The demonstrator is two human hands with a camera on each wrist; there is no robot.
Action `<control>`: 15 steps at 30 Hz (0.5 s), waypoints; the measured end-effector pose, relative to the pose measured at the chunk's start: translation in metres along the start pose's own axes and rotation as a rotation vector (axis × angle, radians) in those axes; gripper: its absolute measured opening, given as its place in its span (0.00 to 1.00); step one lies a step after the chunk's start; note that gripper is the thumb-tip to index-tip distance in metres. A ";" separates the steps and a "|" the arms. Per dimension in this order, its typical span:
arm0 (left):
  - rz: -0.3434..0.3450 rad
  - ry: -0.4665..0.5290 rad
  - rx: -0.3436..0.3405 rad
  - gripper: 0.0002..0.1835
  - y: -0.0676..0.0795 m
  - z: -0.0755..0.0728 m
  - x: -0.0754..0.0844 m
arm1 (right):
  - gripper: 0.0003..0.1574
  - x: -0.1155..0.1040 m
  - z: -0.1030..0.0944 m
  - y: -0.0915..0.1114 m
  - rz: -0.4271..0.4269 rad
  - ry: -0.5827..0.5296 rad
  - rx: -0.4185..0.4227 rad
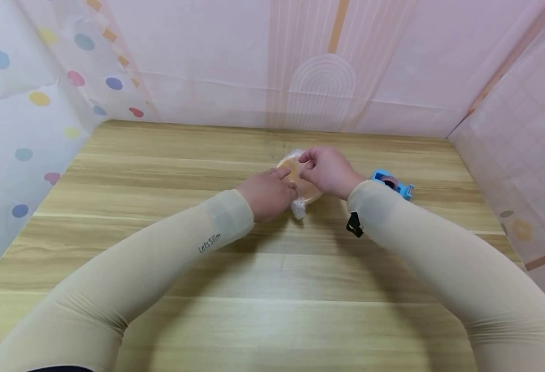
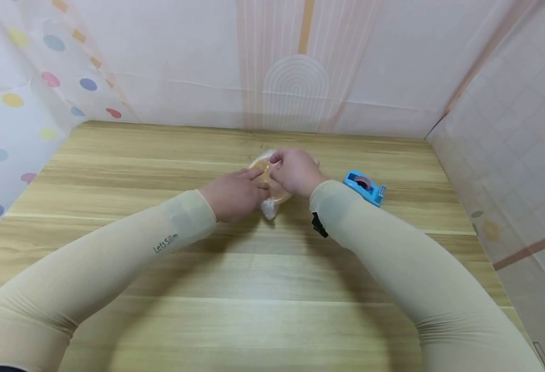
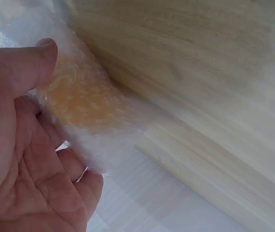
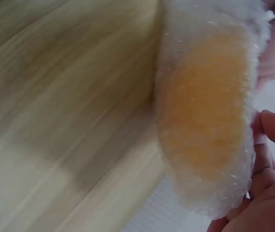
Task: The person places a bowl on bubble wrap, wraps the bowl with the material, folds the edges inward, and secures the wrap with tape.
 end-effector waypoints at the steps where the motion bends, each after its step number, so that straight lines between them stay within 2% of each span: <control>1: -0.003 0.008 -0.001 0.22 0.000 0.000 0.000 | 0.19 0.000 0.001 0.000 0.005 0.020 0.004; 10: 0.001 0.081 0.014 0.21 0.000 0.001 -0.001 | 0.12 0.005 0.008 0.002 0.062 0.159 0.023; 15: 0.008 0.092 0.048 0.19 0.000 -0.002 0.000 | 0.07 0.009 0.013 0.001 0.080 0.179 0.024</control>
Point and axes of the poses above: each hand's wrist, its own y-axis away from the middle knuckle, its own z-axis out of the palm, x = y × z, the point moved 9 cm from there along -y, towards the middle knuckle, and after that the axes turned 6 degrees about -y, right-handed, at the moved point
